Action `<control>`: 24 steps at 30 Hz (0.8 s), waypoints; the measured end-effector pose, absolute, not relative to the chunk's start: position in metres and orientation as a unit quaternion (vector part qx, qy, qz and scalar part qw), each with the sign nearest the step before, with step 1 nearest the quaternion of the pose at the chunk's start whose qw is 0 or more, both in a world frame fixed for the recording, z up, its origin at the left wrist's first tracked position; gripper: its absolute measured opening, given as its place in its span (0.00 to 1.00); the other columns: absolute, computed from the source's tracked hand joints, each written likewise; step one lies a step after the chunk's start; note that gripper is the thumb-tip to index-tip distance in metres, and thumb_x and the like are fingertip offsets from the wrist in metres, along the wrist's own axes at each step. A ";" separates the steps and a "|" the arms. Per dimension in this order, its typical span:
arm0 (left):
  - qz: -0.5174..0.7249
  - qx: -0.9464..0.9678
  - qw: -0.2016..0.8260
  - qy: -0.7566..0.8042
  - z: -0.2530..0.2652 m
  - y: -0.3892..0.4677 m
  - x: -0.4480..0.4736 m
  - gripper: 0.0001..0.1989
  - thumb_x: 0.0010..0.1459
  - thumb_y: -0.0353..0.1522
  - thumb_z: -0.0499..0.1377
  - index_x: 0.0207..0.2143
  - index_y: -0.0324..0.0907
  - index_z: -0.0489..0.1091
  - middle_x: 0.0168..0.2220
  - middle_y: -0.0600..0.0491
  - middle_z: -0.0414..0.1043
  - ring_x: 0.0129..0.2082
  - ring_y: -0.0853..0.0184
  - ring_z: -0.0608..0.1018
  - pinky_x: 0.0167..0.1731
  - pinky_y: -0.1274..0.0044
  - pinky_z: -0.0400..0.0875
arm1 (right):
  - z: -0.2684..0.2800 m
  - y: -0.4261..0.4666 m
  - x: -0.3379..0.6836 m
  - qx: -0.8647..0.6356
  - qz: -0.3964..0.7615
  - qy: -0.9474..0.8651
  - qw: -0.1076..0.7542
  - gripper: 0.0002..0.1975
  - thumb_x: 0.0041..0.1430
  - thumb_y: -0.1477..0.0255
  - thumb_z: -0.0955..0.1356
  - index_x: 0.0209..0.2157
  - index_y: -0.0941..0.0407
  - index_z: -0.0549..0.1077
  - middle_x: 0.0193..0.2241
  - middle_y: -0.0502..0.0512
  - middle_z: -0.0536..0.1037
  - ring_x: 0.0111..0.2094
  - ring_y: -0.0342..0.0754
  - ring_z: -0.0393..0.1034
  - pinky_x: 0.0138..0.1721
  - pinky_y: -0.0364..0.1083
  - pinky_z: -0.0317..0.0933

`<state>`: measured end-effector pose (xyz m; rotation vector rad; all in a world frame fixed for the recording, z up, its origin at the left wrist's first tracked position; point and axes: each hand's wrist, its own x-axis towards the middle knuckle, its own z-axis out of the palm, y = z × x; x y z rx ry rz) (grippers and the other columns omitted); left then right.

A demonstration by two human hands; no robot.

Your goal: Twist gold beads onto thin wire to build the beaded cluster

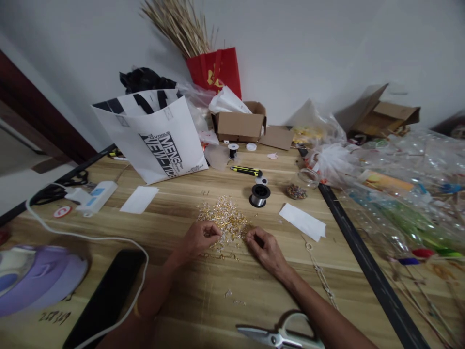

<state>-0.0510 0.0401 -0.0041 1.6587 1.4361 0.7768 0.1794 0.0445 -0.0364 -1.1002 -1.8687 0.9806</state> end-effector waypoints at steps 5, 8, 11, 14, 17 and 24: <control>0.342 0.613 0.449 0.552 -0.006 0.043 -0.052 0.05 0.45 0.31 0.61 0.23 0.37 0.70 0.22 0.55 0.72 0.24 0.71 0.72 0.26 0.81 0.65 | -0.037 0.045 0.179 -0.433 0.386 -0.725 0.372 0.08 0.57 0.69 0.63 0.27 0.58 0.68 0.22 0.50 0.67 0.24 0.43 0.61 0.26 0.40 0.54; 0.353 0.610 0.460 0.539 -0.012 0.044 -0.053 0.05 0.45 0.31 0.61 0.24 0.37 0.70 0.23 0.55 0.72 0.24 0.71 0.72 0.26 0.81 0.65 | -0.039 0.045 0.179 -0.434 0.390 -0.723 0.370 0.07 0.57 0.70 0.63 0.27 0.58 0.67 0.22 0.49 0.67 0.24 0.43 0.61 0.26 0.40 0.54; 0.360 0.611 0.461 0.534 -0.018 0.046 -0.054 0.05 0.45 0.31 0.61 0.25 0.37 0.70 0.24 0.54 0.73 0.25 0.71 0.73 0.27 0.81 0.66 | -0.041 0.045 0.180 -0.432 0.391 -0.725 0.369 0.07 0.57 0.70 0.63 0.27 0.58 0.67 0.22 0.49 0.67 0.24 0.43 0.60 0.26 0.40 0.54; 0.368 0.606 0.461 0.533 -0.021 0.046 -0.054 0.07 0.45 0.31 0.61 0.28 0.37 0.72 0.25 0.53 0.74 0.27 0.70 0.74 0.28 0.80 0.67 | -0.040 0.045 0.179 -0.431 0.392 -0.724 0.369 0.07 0.57 0.70 0.63 0.27 0.58 0.67 0.22 0.49 0.67 0.24 0.43 0.60 0.26 0.40 0.54; 0.362 0.610 0.457 0.537 -0.021 0.046 -0.055 0.10 0.46 0.31 0.61 0.33 0.38 0.74 0.27 0.52 0.75 0.28 0.68 0.75 0.30 0.79 0.67 | -0.038 0.045 0.179 -0.433 0.391 -0.724 0.368 0.08 0.57 0.70 0.63 0.27 0.58 0.67 0.21 0.49 0.67 0.24 0.43 0.60 0.26 0.40 0.54; 0.340 0.630 0.438 0.544 -0.013 0.045 -0.053 0.07 0.46 0.32 0.60 0.28 0.38 0.76 0.29 0.51 0.77 0.31 0.66 0.76 0.34 0.77 0.68 | -0.036 0.045 0.178 -0.438 0.395 -0.721 0.364 0.08 0.57 0.70 0.62 0.27 0.58 0.67 0.21 0.49 0.66 0.23 0.43 0.59 0.25 0.40 0.54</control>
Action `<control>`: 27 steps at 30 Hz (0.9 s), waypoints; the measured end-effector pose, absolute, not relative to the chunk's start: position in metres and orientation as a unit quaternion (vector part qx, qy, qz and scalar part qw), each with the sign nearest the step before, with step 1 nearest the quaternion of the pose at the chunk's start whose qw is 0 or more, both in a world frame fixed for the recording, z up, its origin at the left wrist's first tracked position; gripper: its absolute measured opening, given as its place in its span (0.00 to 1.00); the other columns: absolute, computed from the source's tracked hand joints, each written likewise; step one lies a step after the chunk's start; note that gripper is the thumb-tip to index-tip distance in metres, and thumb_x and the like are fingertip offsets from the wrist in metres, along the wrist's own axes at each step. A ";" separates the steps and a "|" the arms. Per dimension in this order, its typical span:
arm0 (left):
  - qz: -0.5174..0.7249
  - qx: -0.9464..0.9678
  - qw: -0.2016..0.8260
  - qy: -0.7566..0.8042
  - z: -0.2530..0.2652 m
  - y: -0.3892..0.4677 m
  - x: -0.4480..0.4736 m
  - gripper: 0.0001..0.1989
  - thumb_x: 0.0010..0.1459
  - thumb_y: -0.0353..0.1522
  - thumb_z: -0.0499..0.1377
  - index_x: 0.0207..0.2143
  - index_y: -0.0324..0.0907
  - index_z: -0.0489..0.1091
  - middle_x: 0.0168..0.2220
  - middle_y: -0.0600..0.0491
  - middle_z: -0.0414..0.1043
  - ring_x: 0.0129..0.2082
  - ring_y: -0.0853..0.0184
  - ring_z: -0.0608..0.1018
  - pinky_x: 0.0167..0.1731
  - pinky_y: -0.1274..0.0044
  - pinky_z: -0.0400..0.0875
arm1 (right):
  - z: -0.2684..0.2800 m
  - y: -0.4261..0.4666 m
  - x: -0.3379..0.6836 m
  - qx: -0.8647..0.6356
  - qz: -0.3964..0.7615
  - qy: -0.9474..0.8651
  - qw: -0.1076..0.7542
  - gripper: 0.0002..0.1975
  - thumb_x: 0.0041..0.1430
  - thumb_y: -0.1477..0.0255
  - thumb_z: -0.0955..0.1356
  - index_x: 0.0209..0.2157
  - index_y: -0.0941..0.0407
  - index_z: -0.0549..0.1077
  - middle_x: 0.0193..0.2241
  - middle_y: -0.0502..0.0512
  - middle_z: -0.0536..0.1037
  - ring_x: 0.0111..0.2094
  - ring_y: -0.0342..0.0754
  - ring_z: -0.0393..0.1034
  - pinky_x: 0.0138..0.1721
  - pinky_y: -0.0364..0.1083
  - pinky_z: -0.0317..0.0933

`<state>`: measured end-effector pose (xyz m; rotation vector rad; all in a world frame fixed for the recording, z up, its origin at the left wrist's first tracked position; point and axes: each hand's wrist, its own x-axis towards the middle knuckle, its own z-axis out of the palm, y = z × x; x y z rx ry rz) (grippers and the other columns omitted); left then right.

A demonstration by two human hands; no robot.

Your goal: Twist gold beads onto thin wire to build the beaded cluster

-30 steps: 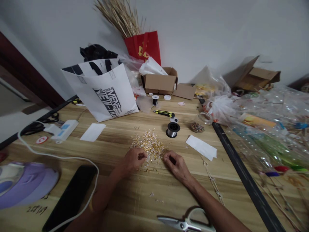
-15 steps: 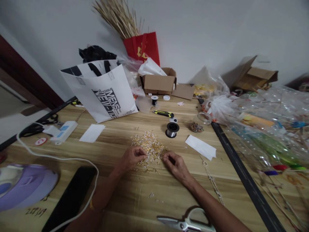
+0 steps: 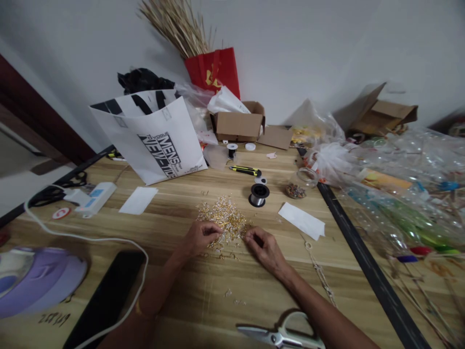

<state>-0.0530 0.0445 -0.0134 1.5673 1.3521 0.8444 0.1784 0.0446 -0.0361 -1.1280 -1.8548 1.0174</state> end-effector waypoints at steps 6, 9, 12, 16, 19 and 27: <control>0.340 0.618 0.449 0.548 -0.014 0.044 -0.051 0.08 0.46 0.33 0.60 0.28 0.37 0.75 0.28 0.51 0.77 0.30 0.66 0.76 0.32 0.78 0.68 | -0.035 0.045 0.178 -0.436 0.388 -0.725 0.366 0.07 0.57 0.71 0.63 0.27 0.58 0.68 0.22 0.50 0.67 0.24 0.43 0.60 0.26 0.40 0.54; 0.341 0.613 0.448 0.555 -0.012 0.043 -0.050 0.07 0.45 0.32 0.60 0.27 0.38 0.75 0.27 0.52 0.77 0.29 0.66 0.75 0.32 0.78 0.68 | -0.034 0.044 0.178 -0.434 0.386 -0.725 0.371 0.08 0.57 0.70 0.63 0.27 0.58 0.68 0.22 0.50 0.67 0.24 0.43 0.60 0.26 0.40 0.55; 0.337 0.610 0.455 0.555 -0.009 0.042 -0.048 0.07 0.45 0.33 0.61 0.27 0.38 0.75 0.27 0.52 0.76 0.29 0.66 0.75 0.31 0.78 0.67 | -0.034 0.044 0.178 -0.432 0.388 -0.725 0.369 0.08 0.57 0.69 0.62 0.27 0.58 0.68 0.21 0.50 0.67 0.24 0.43 0.60 0.26 0.40 0.54; 0.336 0.605 0.459 0.557 -0.007 0.041 -0.046 0.07 0.45 0.33 0.61 0.27 0.37 0.74 0.26 0.52 0.76 0.28 0.67 0.75 0.31 0.78 0.67 | -0.037 0.045 0.179 -0.432 0.395 -0.721 0.371 0.09 0.57 0.68 0.63 0.27 0.58 0.68 0.21 0.50 0.66 0.23 0.42 0.59 0.25 0.40 0.53; 0.341 0.608 0.455 0.554 -0.007 0.041 -0.046 0.06 0.46 0.32 0.61 0.25 0.37 0.74 0.25 0.53 0.75 0.28 0.68 0.74 0.30 0.79 0.67 | -0.038 0.045 0.179 -0.432 0.395 -0.721 0.370 0.09 0.57 0.68 0.63 0.27 0.58 0.67 0.21 0.50 0.66 0.23 0.42 0.59 0.25 0.40 0.53; 0.366 0.606 0.451 0.544 -0.012 0.041 -0.045 0.06 0.46 0.32 0.62 0.25 0.37 0.71 0.24 0.54 0.73 0.27 0.70 0.73 0.29 0.80 0.66 | -0.036 0.045 0.179 -0.431 0.380 -0.731 0.369 0.08 0.58 0.69 0.63 0.27 0.58 0.67 0.22 0.49 0.67 0.24 0.43 0.60 0.26 0.40 0.54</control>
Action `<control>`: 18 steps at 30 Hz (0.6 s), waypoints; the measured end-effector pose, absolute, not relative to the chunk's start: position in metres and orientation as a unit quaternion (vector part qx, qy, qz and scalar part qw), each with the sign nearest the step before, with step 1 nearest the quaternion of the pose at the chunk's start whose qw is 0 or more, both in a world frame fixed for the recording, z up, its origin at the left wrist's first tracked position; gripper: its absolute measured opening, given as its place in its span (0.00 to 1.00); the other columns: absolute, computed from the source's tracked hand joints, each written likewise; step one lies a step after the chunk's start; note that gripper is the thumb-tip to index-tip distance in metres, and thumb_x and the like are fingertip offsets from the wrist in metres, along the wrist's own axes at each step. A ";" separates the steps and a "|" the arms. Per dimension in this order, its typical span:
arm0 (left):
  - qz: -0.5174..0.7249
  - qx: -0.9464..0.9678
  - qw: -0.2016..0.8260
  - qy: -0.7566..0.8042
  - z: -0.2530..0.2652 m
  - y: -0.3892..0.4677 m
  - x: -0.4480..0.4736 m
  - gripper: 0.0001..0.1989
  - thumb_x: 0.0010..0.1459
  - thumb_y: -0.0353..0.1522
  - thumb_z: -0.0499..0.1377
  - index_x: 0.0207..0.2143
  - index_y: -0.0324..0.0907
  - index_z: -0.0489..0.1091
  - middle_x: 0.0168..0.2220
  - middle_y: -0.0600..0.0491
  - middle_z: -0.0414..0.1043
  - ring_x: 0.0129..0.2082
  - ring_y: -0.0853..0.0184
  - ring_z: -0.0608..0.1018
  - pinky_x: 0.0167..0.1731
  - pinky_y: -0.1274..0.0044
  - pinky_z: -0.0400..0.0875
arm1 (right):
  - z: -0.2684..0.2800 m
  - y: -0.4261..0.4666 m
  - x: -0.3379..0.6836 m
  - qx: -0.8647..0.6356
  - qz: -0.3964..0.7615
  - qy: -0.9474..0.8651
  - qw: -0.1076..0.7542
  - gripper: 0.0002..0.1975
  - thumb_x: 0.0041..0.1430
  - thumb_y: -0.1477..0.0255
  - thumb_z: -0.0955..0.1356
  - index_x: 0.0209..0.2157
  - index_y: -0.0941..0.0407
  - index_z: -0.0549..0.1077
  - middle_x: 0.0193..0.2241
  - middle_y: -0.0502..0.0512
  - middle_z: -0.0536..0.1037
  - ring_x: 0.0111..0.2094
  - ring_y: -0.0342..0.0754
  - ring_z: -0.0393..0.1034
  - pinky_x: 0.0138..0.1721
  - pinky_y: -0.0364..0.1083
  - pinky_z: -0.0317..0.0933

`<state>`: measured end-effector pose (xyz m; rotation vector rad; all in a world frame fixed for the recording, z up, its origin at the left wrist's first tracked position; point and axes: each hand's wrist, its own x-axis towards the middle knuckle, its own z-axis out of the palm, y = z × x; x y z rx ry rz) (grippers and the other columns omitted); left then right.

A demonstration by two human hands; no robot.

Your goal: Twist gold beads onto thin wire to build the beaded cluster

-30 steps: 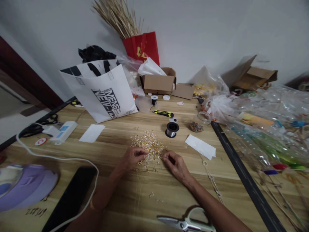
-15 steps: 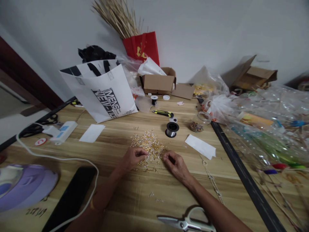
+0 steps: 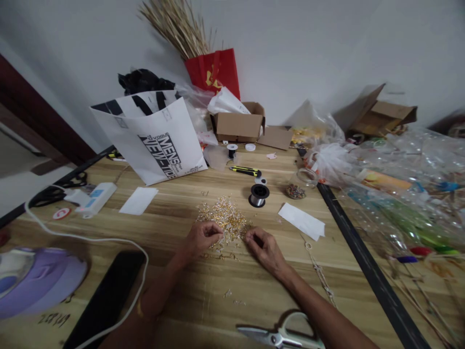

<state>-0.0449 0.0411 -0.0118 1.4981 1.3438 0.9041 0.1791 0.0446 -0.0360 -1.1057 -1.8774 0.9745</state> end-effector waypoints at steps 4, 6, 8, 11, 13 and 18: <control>0.394 0.568 0.486 0.535 -0.013 0.041 -0.041 0.07 0.44 0.33 0.63 0.25 0.37 0.71 0.24 0.54 0.73 0.26 0.70 0.73 0.28 0.80 0.66 | -0.037 0.045 0.179 -0.429 0.379 -0.731 0.371 0.08 0.58 0.69 0.63 0.27 0.58 0.67 0.21 0.49 0.67 0.23 0.42 0.59 0.25 0.40 0.55; 0.398 0.551 0.501 0.536 -0.011 0.041 -0.039 0.08 0.43 0.33 0.64 0.24 0.37 0.71 0.23 0.54 0.73 0.26 0.70 0.73 0.28 0.80 0.66 | -0.037 0.045 0.179 -0.430 0.381 -0.729 0.372 0.08 0.57 0.70 0.63 0.27 0.58 0.68 0.21 0.49 0.67 0.23 0.42 0.59 0.25 0.40 0.55; 0.401 0.538 0.509 0.540 -0.008 0.041 -0.037 0.08 0.42 0.33 0.64 0.24 0.37 0.71 0.23 0.54 0.73 0.26 0.70 0.73 0.29 0.80 0.66 | -0.036 0.045 0.179 -0.432 0.383 -0.728 0.370 0.08 0.57 0.70 0.63 0.27 0.58 0.67 0.21 0.50 0.67 0.23 0.42 0.60 0.26 0.41 0.55; 0.416 0.523 0.505 0.546 -0.005 0.040 -0.038 0.09 0.42 0.35 0.64 0.24 0.38 0.70 0.23 0.55 0.73 0.26 0.70 0.73 0.30 0.79 0.67 | -0.036 0.044 0.179 -0.434 0.383 -0.726 0.373 0.08 0.57 0.69 0.63 0.27 0.58 0.67 0.22 0.50 0.67 0.24 0.43 0.60 0.26 0.41 0.54; 0.428 0.517 0.503 0.544 -0.005 0.041 -0.039 0.09 0.42 0.36 0.64 0.24 0.39 0.70 0.24 0.55 0.73 0.26 0.70 0.73 0.30 0.79 0.67 | -0.036 0.044 0.179 -0.433 0.385 -0.724 0.374 0.08 0.57 0.69 0.63 0.27 0.58 0.67 0.22 0.50 0.67 0.24 0.43 0.60 0.26 0.41 0.55; 0.453 0.491 0.524 0.528 -0.009 0.042 -0.044 0.09 0.42 0.35 0.65 0.24 0.39 0.70 0.27 0.53 0.76 0.30 0.68 0.75 0.35 0.77 0.69 | -0.037 0.045 0.179 -0.434 0.390 -0.725 0.367 0.08 0.57 0.69 0.62 0.27 0.57 0.67 0.21 0.49 0.67 0.24 0.43 0.60 0.26 0.40 0.54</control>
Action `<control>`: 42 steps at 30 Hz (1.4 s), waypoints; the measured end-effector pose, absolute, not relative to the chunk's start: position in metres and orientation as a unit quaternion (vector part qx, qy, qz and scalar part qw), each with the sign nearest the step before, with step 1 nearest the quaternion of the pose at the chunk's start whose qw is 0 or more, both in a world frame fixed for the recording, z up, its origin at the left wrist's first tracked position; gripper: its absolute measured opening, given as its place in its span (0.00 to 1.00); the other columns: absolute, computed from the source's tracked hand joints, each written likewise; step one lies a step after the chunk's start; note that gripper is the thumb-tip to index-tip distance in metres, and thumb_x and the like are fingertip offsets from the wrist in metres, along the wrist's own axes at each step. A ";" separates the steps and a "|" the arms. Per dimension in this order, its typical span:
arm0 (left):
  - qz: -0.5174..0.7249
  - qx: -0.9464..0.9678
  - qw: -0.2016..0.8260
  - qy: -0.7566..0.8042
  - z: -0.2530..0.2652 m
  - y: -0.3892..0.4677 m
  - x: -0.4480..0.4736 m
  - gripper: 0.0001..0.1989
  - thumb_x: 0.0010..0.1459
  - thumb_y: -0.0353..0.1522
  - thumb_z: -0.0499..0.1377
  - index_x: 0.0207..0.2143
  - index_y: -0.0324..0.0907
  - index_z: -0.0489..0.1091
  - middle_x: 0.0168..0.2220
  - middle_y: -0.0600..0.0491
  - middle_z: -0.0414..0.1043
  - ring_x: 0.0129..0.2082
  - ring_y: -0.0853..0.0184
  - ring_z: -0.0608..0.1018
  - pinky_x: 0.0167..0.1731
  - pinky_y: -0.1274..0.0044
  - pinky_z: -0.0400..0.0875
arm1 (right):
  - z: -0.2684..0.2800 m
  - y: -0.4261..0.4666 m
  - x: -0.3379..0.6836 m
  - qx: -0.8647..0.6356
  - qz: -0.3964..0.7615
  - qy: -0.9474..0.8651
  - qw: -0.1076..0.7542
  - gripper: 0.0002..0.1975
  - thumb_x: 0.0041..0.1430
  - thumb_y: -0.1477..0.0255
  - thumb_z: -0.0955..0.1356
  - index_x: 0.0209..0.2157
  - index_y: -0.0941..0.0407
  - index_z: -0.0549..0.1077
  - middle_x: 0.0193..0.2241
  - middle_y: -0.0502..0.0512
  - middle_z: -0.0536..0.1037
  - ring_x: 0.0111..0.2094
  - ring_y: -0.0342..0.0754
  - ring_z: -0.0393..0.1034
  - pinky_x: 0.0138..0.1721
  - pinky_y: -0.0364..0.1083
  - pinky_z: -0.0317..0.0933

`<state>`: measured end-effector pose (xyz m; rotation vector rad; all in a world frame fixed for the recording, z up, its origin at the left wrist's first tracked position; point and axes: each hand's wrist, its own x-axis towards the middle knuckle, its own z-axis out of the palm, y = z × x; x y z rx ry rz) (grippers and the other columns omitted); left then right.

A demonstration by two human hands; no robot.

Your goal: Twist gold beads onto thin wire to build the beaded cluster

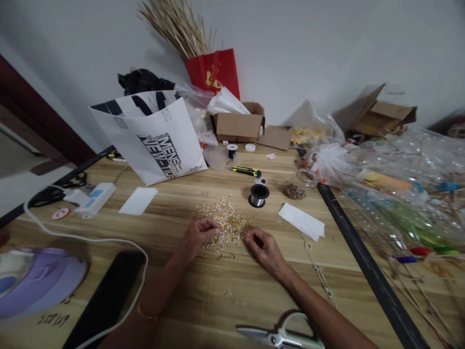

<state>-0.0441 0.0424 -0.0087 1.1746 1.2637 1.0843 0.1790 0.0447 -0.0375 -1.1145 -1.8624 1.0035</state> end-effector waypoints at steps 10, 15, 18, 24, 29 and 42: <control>0.449 0.461 0.553 0.529 -0.012 0.039 -0.036 0.12 0.43 0.38 0.65 0.27 0.37 0.72 0.27 0.51 0.77 0.28 0.67 0.76 0.32 0.76 0.70 | -0.035 0.045 0.179 -0.429 0.374 -0.732 0.376 0.09 0.58 0.68 0.62 0.27 0.58 0.68 0.22 0.50 0.68 0.24 0.43 0.61 0.26 0.40 0.55; 0.448 0.466 0.546 0.533 -0.009 0.036 -0.027 0.11 0.43 0.37 0.64 0.25 0.38 0.73 0.24 0.54 0.76 0.26 0.69 0.75 0.30 0.78 0.69 | -0.035 0.044 0.179 -0.426 0.373 -0.731 0.380 0.10 0.58 0.68 0.62 0.27 0.58 0.68 0.23 0.50 0.68 0.25 0.43 0.61 0.27 0.41 0.55; 0.439 0.469 0.542 0.541 -0.011 0.035 -0.022 0.09 0.42 0.35 0.64 0.26 0.38 0.74 0.22 0.56 0.74 0.24 0.71 0.73 0.28 0.79 0.68 | -0.034 0.043 0.178 -0.424 0.363 -0.736 0.384 0.09 0.59 0.69 0.62 0.28 0.57 0.68 0.23 0.50 0.69 0.25 0.43 0.61 0.26 0.40 0.54; 0.425 0.457 0.557 0.548 -0.009 0.030 -0.013 0.10 0.41 0.34 0.65 0.26 0.37 0.74 0.22 0.55 0.75 0.24 0.70 0.74 0.30 0.78 0.69 | -0.031 0.038 0.179 -0.392 0.306 -0.774 0.392 0.08 0.60 0.72 0.61 0.29 0.56 0.67 0.25 0.52 0.68 0.26 0.44 0.62 0.28 0.42 0.55; 0.430 0.451 0.573 0.532 -0.012 0.029 -0.008 0.10 0.41 0.34 0.65 0.26 0.37 0.74 0.22 0.54 0.75 0.24 0.69 0.75 0.30 0.77 0.69 | -0.031 0.035 0.179 -0.356 0.272 -0.803 0.392 0.08 0.61 0.72 0.60 0.31 0.56 0.67 0.26 0.54 0.68 0.27 0.45 0.62 0.29 0.43 0.57; 0.409 0.479 0.569 0.529 -0.014 0.028 -0.004 0.10 0.42 0.33 0.64 0.28 0.36 0.75 0.24 0.52 0.76 0.25 0.68 0.75 0.30 0.78 0.69 | -0.034 0.035 0.178 -0.305 0.233 -0.831 0.402 0.05 0.61 0.75 0.61 0.33 0.56 0.67 0.27 0.54 0.70 0.28 0.45 0.65 0.29 0.43 0.59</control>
